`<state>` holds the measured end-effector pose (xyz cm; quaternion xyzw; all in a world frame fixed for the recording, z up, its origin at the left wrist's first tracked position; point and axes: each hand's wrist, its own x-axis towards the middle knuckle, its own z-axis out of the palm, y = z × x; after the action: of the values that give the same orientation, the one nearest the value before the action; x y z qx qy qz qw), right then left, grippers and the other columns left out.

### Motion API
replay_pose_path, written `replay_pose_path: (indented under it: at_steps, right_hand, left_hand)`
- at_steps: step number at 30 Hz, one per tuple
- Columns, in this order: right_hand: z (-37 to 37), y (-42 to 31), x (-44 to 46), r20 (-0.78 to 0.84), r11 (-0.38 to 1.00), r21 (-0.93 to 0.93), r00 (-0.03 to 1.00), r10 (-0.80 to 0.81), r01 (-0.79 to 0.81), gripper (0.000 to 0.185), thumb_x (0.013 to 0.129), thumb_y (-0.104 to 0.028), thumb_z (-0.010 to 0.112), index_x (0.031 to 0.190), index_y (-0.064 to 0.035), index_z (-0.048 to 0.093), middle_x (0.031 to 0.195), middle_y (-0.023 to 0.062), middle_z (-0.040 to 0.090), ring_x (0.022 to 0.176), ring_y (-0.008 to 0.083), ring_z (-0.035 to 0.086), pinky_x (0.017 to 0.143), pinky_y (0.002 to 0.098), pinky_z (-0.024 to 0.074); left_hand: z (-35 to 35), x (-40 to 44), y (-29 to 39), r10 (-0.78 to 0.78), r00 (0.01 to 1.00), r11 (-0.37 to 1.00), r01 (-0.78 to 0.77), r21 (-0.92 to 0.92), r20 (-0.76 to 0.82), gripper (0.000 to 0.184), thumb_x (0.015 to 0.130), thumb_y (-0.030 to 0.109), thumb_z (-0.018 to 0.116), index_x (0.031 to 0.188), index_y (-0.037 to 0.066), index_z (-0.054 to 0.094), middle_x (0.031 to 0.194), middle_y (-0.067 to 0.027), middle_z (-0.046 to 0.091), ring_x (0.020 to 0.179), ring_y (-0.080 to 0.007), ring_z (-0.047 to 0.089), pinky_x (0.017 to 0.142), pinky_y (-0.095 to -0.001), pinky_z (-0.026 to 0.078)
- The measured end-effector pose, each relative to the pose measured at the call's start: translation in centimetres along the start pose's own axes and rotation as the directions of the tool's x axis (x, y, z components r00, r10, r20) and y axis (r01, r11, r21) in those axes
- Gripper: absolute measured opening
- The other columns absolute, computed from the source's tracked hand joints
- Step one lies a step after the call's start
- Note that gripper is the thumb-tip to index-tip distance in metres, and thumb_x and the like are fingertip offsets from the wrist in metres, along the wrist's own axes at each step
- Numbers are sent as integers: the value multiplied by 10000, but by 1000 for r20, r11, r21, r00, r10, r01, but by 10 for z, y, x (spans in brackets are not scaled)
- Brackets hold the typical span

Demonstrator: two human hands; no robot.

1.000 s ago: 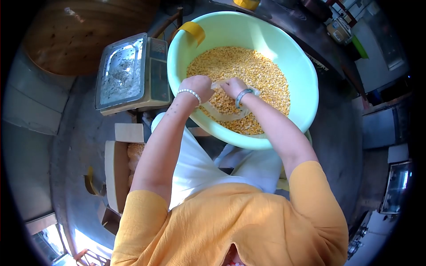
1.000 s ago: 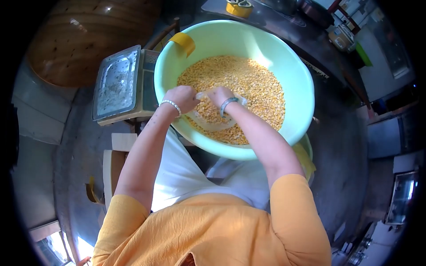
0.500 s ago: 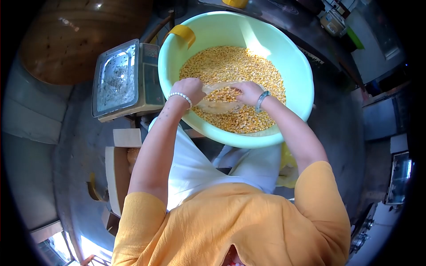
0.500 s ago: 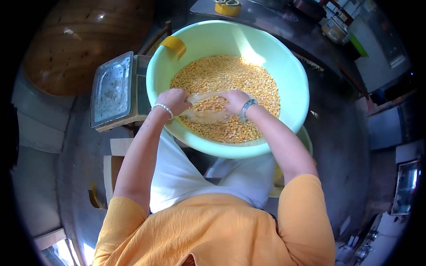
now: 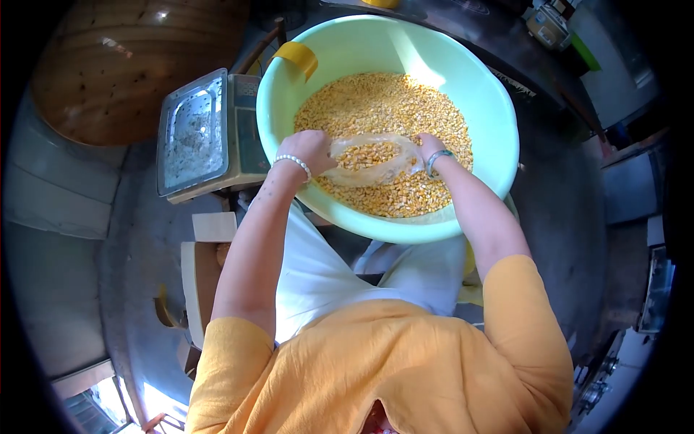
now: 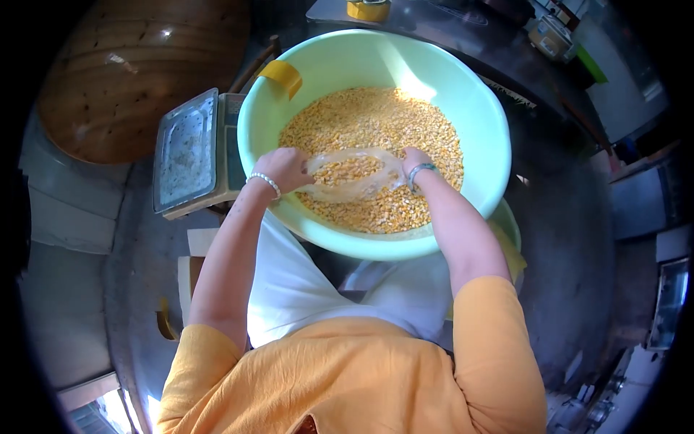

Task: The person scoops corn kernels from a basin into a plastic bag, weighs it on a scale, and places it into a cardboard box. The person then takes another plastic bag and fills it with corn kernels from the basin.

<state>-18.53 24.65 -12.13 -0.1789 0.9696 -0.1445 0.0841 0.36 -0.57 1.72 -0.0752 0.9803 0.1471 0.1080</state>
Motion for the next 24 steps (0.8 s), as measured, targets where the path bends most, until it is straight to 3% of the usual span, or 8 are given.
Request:
replay_pose_path:
  at_steps: [4,5,11,14,20,23,24]
  right_hand:
    - [0,-12,-8,184,997,78,983,-7,-7,272,852,-241,455,949,-45,616,946,180,626,873,312,603,766,391,459]
    - [-4,-17,-15,150,999,38,989,-11,5,309,864,-284,412,915,-57,616,916,187,625,852,315,604,759,399,454]
    - [5,-7,-12,176,994,-100,984,-15,33,266,832,-268,465,896,-57,614,886,197,624,826,317,608,756,404,457]
    - [-1,-16,-14,188,989,-146,982,8,20,265,812,-187,484,910,-1,645,952,240,614,884,339,611,791,411,470]
    - [-22,-30,-20,94,995,-95,995,26,-17,269,793,-218,519,818,10,661,860,228,628,837,361,618,764,414,485]
    - [-20,-16,-1,-118,982,85,976,181,-171,289,799,-248,535,811,12,658,803,228,628,779,344,626,717,395,491]
    - [-25,-16,3,-127,959,241,975,183,-148,285,806,-247,537,806,11,658,781,215,632,740,318,625,688,380,489]
  left_hand:
    - [0,2,-1,16,1000,1000,-16,-11,-19,279,681,331,684,777,72,645,769,-118,637,737,-262,605,682,-353,480]
    - [0,1,-1,16,1000,1000,-16,-13,-23,281,685,335,681,775,71,645,769,-119,636,736,-263,605,682,-353,480]
    - [0,1,-1,7,1000,1000,-8,-13,-18,278,692,340,677,762,73,647,769,-118,638,731,-258,604,677,-350,482]
    - [1,2,-1,5,1000,1000,-5,-1,-20,273,706,338,669,767,73,651,765,-115,638,729,-251,606,676,-346,483]
    - [0,2,-1,-2,1000,1000,2,4,-19,269,734,332,647,791,69,664,766,-110,641,724,-243,610,681,-339,486]
    - [1,3,-1,-16,1000,1000,16,-5,-16,263,752,322,627,794,66,669,768,-113,641,721,-248,611,686,-346,487]
    - [2,3,-1,-14,1000,1000,14,0,-23,260,758,317,617,795,65,670,769,-116,641,721,-250,612,686,-349,487]
